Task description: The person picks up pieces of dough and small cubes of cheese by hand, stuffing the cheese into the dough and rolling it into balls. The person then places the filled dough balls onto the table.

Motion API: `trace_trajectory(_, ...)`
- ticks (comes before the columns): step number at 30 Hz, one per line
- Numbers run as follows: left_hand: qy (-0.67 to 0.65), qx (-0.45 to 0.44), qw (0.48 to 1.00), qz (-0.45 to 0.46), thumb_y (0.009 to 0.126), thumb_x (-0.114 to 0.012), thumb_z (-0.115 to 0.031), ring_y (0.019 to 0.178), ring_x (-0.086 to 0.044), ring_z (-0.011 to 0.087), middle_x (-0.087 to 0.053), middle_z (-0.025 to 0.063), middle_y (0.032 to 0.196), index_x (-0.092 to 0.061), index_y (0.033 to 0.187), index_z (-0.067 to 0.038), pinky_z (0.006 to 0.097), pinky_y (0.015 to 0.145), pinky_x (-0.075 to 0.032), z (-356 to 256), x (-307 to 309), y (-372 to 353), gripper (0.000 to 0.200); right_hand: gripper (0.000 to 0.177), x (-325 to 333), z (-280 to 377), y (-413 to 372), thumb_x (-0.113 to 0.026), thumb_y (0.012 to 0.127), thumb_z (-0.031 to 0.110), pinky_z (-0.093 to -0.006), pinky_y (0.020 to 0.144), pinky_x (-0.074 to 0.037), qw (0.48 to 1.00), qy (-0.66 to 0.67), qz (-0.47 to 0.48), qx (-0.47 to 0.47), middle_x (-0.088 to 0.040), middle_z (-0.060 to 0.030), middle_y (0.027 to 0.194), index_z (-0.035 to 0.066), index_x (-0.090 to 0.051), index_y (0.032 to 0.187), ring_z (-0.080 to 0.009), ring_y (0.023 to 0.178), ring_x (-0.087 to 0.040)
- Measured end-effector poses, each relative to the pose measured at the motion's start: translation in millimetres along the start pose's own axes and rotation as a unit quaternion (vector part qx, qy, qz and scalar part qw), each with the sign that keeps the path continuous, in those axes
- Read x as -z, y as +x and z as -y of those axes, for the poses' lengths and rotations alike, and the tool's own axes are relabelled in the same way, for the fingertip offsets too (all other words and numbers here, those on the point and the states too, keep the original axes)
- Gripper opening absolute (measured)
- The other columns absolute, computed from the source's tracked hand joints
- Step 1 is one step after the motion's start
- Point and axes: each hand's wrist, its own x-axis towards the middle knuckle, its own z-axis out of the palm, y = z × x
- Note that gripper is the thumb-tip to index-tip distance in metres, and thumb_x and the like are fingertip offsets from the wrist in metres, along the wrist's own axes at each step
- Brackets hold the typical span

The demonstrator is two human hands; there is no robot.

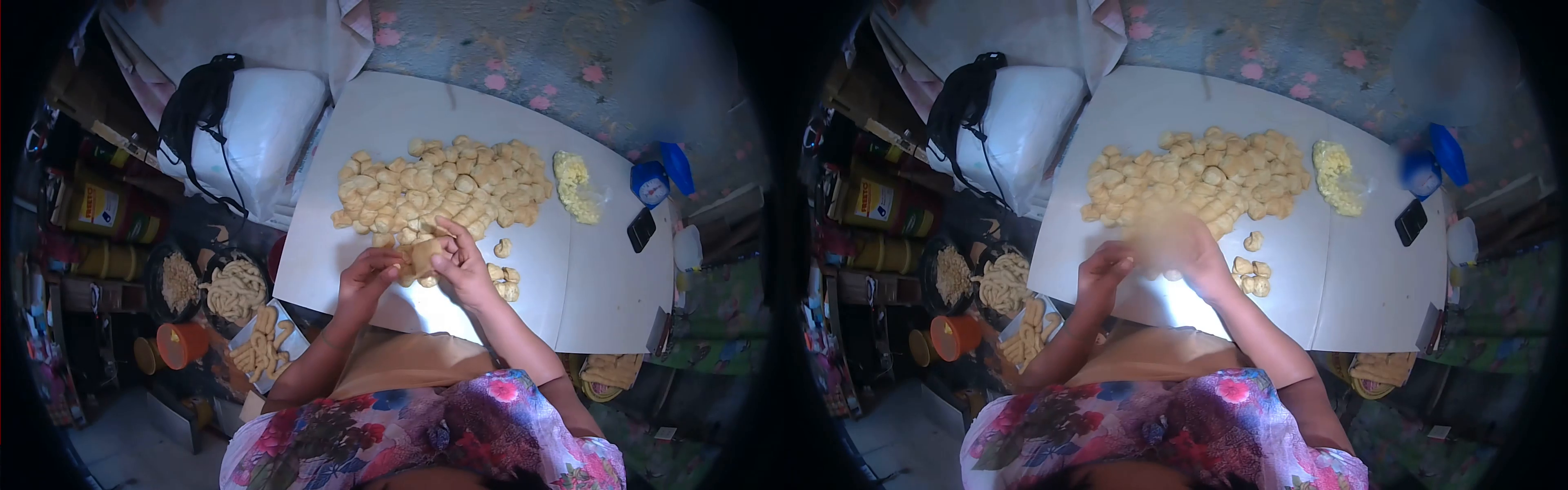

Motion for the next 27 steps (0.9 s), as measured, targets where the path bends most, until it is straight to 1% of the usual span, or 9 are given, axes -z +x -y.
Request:
trace_trajectory(1,-0.003,-0.018,1.000,0.007,0.085,-0.066,-0.003,0.096,-0.057,0.0162,-0.058,0.0091,0.103,-0.066,0.095,0.000,0.0283,0.083,-0.048,-7.3,-7.7,-0.8,0.010,0.042,0.5,7.1,-2.1,-0.062,0.090,0.012,-0.0292,0.079,-0.054,0.993,0.114,-0.008,-0.021,-0.056,-0.0090,0.115,0.004,-0.046,0.128,-0.0164,0.098,-0.061)
trace_trajectory(5,0.016,-0.091,0.995,0.036,0.079,-0.069,0.005,0.098,-0.056,0.0169,-0.052,0.0102,0.111,-0.065,0.094,0.000,0.0291,0.083,-0.050,-6.0,-30.0,-0.3,0.016,0.038,14.4,8.1,-12.4,-0.063,0.090,0.013,-0.0303,0.077,-0.055,0.984,0.167,0.043,-0.047,-0.057,-0.0094,0.113,0.002,-0.049,0.124,-0.0177,0.098,-0.061)
trace_trajectory(8,0.008,-0.037,0.998,0.057,0.077,-0.069,0.008,0.099,-0.055,0.0159,-0.050,0.0090,0.110,-0.063,0.092,0.000,0.0283,0.081,-0.051,-24.1,-47.8,-1.1,0.018,0.036,20.7,9.4,-18.7,-0.063,0.089,0.011,-0.0313,0.080,-0.054,0.973,0.213,0.079,-0.039,-0.059,-0.0104,0.110,0.001,-0.051,0.121,-0.0193,0.097,-0.062)
trace_trajectory(11,-0.160,0.057,0.985,0.022,0.076,-0.069,0.007,0.097,-0.055,0.0149,-0.048,0.0084,0.111,-0.060,0.093,0.000,0.0276,0.079,-0.052,-33.7,-70.3,0.0,0.021,0.033,32.1,15.3,-26.6,-0.064,0.087,0.005,-0.0317,0.082,-0.054,0.979,0.179,0.075,-0.068,-0.060,-0.0113,0.109,0.001,-0.053,0.118,-0.0192,0.098,-0.061)
trace_trajectory(15,0.094,-0.063,0.994,0.002,0.076,-0.068,0.007,0.092,-0.056,0.0151,-0.049,0.0090,0.106,-0.058,0.094,0.000,0.0280,0.077,-0.051,-12.4,-79.6,-4.6,0.022,0.027,51.1,8.5,-35.7,-0.064,0.085,-0.001,-0.0305,0.077,-0.055,0.999,-0.035,0.013,-0.031,-0.061,-0.0094,0.101,0.001,-0.055,0.111,-0.0177,0.090,-0.063)
trace_trajectory(18,0.156,-0.092,0.983,-0.017,0.076,-0.068,0.005,0.092,-0.057,0.0173,-0.050,0.0105,0.103,-0.059,0.097,0.001,0.0287,0.076,-0.050,0.5,-94.7,-13.8,0.023,0.020,44.0,24.0,-48.1,-0.064,0.084,-0.003,-0.0281,0.070,-0.056,0.993,0.063,-0.090,-0.045,-0.062,-0.0077,0.093,0.001,-0.055,0.102,-0.0153,0.078,-0.065)
trace_trajectory(22,0.290,-0.153,0.945,-0.011,0.076,-0.071,0.000,0.094,-0.059,0.0210,-0.052,0.0126,0.106,-0.061,0.104,0.001,0.0295,0.080,-0.050,5.3,-121.1,-21.9,0.029,0.021,58.1,25.8,-59.2,-0.066,0.085,0.004,-0.0278,0.065,-0.056,0.989,-0.004,-0.134,-0.059,-0.062,-0.0080,0.084,0.003,-0.051,0.099,-0.0159,0.074,-0.066)
trace_trajectory(24,0.370,-0.245,0.896,0.015,0.076,-0.072,-0.001,0.094,-0.061,0.0218,-0.053,0.0134,0.110,-0.062,0.104,0.001,0.0299,0.082,-0.051,-3.6,-134.1,-21.3,0.029,0.022,75.2,18.0,-65.4,-0.066,0.086,0.006,-0.0285,0.066,-0.057,0.989,-0.082,-0.121,-0.029,-0.062,-0.0099,0.087,0.002,-0.050,0.100,-0.0171,0.076,-0.066)
trace_trajectory(27,0.429,-0.212,0.878,0.005,0.076,-0.072,-0.001,0.093,-0.062,0.0253,-0.055,0.0162,0.113,-0.064,0.102,0.001,0.0326,0.082,-0.053,-1.5,-148.1,-22.6,0.027,0.022,98.6,19.9,-76.0,-0.064,0.087,0.007,-0.0299,0.068,-0.057,0.985,-0.163,-0.057,-0.013,-0.060,-0.0123,0.098,0.001,-0.049,0.103,-0.0187,0.083,-0.065)
